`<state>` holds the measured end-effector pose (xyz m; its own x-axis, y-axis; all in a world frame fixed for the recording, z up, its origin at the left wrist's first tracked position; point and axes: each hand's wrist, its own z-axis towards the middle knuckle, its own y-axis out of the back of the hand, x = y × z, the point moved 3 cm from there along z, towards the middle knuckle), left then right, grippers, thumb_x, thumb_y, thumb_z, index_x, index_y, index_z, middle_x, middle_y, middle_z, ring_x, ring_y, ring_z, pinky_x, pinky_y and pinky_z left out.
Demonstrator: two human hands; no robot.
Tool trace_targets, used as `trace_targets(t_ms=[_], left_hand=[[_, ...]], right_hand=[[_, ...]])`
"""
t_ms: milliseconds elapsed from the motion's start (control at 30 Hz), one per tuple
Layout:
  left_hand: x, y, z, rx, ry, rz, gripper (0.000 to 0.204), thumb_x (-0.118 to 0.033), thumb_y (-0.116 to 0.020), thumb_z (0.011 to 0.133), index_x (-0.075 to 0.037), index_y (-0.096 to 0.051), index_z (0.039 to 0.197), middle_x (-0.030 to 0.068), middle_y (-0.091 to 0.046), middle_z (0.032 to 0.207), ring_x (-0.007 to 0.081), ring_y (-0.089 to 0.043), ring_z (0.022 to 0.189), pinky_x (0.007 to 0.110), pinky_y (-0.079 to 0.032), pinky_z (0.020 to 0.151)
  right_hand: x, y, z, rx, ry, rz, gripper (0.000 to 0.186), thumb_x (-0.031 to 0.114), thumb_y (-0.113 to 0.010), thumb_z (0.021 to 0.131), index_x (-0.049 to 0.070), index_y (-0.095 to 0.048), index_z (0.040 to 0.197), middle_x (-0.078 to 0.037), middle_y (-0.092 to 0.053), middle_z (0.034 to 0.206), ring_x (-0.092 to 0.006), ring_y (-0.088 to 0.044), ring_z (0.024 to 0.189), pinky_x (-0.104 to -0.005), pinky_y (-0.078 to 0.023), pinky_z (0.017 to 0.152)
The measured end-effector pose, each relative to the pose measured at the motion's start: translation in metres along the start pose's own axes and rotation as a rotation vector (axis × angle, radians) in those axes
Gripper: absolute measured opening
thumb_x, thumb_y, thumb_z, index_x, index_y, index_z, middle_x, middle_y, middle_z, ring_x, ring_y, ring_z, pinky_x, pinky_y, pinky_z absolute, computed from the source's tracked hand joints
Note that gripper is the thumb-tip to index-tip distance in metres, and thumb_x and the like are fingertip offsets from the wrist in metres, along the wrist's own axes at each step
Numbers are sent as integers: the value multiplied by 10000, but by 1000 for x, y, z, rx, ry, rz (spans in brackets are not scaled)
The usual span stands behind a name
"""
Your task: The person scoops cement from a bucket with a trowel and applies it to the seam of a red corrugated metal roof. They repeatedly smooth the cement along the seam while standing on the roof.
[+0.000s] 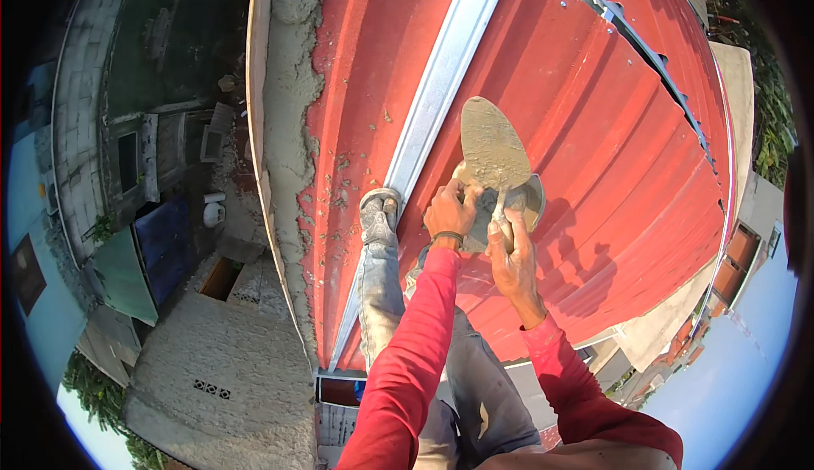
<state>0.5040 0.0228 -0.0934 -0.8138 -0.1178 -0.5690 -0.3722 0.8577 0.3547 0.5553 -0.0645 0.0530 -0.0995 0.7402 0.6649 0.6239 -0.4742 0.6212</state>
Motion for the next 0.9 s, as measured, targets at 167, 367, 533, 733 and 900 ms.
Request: trace_targets(t_ms=[167,367,533,733,900], left_hand=[[-1,7,3,-64,-41,70,549,-665,-701,913,-145,-739,1084,182,-787,1043,441,-740,990,523,-559,831],[-5,3,-2,-74,-29,88,491,-608,-724,920,-140,-737,1069,147,-792,1051,413,-743,1006,515,-557,829],[-6,1,0,-66,-15,105,520,-631,-706,931,-136,-745,1084,156,-792,1043,420,-742,1010,510,-558,854],[-7,-3,3,-78,-34,138,566,-675,-688,934,-131,-752,1079,137,-795,1082,409,-742,1047,498,-556,874],[1,8,2,-69,35,133,560,-674,-702,919,-136,-752,1066,147,-795,1079,402,-745,1043,491,-561,870]], right_hand=[[-93,102,-107,21,-335,-510,257,246,-643,1049,74,-583,1229,-194,-746,967,-398,-741,823,-508,-548,662],[-181,-20,-75,-139,-384,-488,246,267,-620,1049,115,-592,1241,-192,-735,957,-440,-725,861,-522,-577,701],[-203,-96,-64,-138,-310,137,186,299,-616,1081,116,-628,1113,-26,-622,742,-198,-637,641,-378,-517,592],[-202,-68,-92,-10,-526,640,254,308,-621,1087,75,-600,988,46,-499,679,-65,-486,588,-297,-421,543],[-154,-3,-101,6,-446,298,248,307,-644,1070,62,-619,1035,48,-452,656,-67,-437,593,-305,-400,543]])
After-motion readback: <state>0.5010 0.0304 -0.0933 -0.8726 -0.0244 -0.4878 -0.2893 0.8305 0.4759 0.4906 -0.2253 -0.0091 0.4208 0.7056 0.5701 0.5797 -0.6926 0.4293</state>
